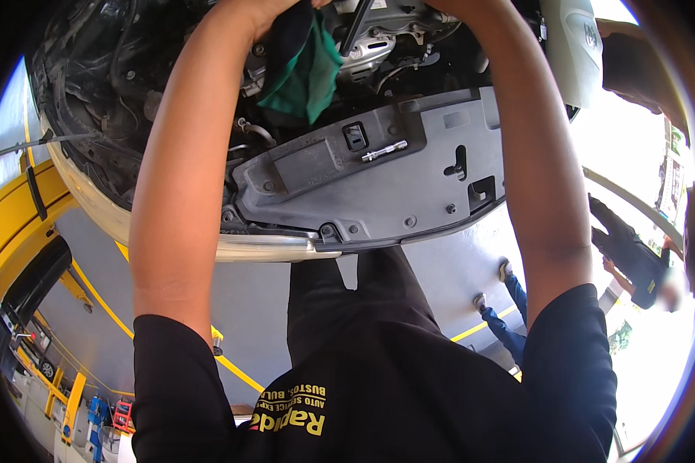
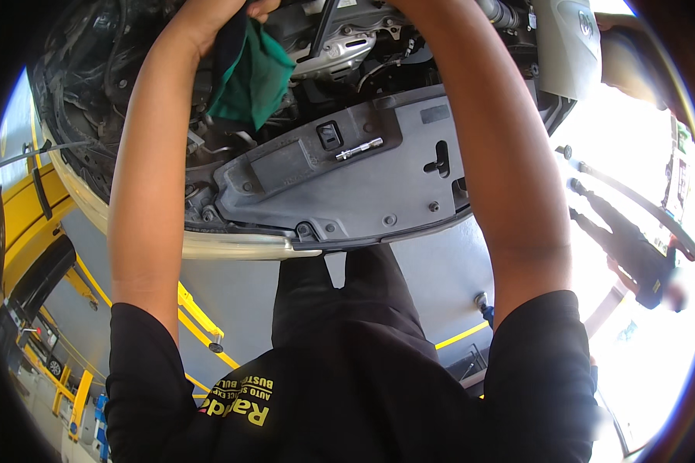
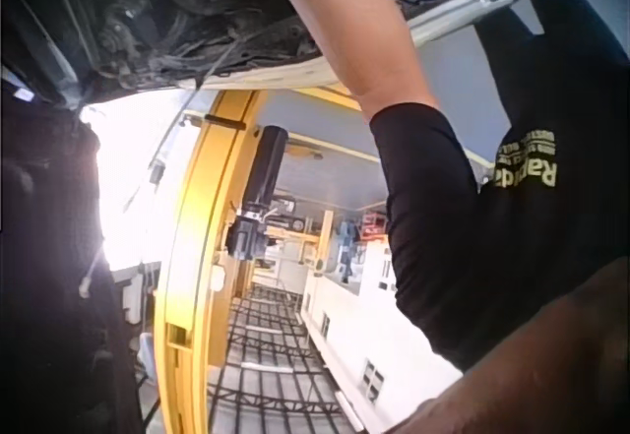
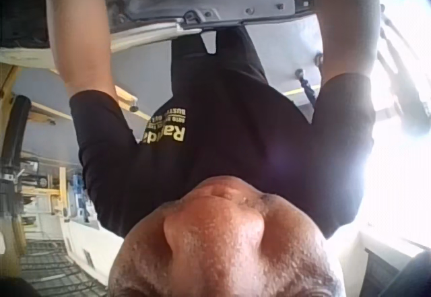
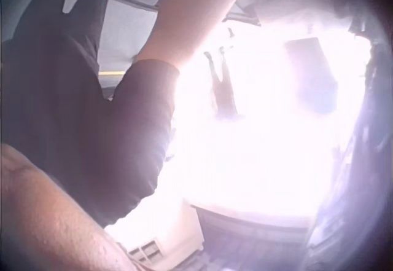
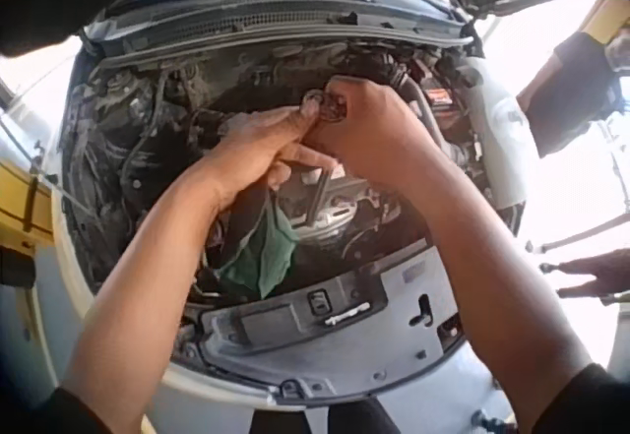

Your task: The person disconnects electrical connectors and unscrews bolts to remove ignition coils from a car engine using a socket wrench and their hands.

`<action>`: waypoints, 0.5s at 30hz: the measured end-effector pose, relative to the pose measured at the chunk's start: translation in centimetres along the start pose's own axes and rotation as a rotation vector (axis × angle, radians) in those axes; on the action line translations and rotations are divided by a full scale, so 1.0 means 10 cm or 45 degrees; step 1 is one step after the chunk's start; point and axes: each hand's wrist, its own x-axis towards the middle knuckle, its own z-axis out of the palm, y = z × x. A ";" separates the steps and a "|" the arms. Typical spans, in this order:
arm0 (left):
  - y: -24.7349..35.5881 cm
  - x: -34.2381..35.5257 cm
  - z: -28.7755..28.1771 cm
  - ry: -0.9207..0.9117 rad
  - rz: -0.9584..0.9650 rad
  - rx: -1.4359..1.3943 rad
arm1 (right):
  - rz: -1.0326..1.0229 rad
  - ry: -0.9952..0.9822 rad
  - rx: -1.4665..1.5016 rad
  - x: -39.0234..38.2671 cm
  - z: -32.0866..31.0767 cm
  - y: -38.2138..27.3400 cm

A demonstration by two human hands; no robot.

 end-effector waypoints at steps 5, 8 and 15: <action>0.27 -0.43 0.55 0.290 0.354 1.194 | 0.155 0.258 0.403 -0.86 -0.67 0.24; 0.31 -0.74 0.91 0.104 0.562 1.185 | 0.268 0.135 0.909 -1.53 -0.99 0.84; -0.19 -1.43 1.43 -0.693 -0.334 0.834 | 1.349 -0.518 1.578 -2.63 -0.20 1.00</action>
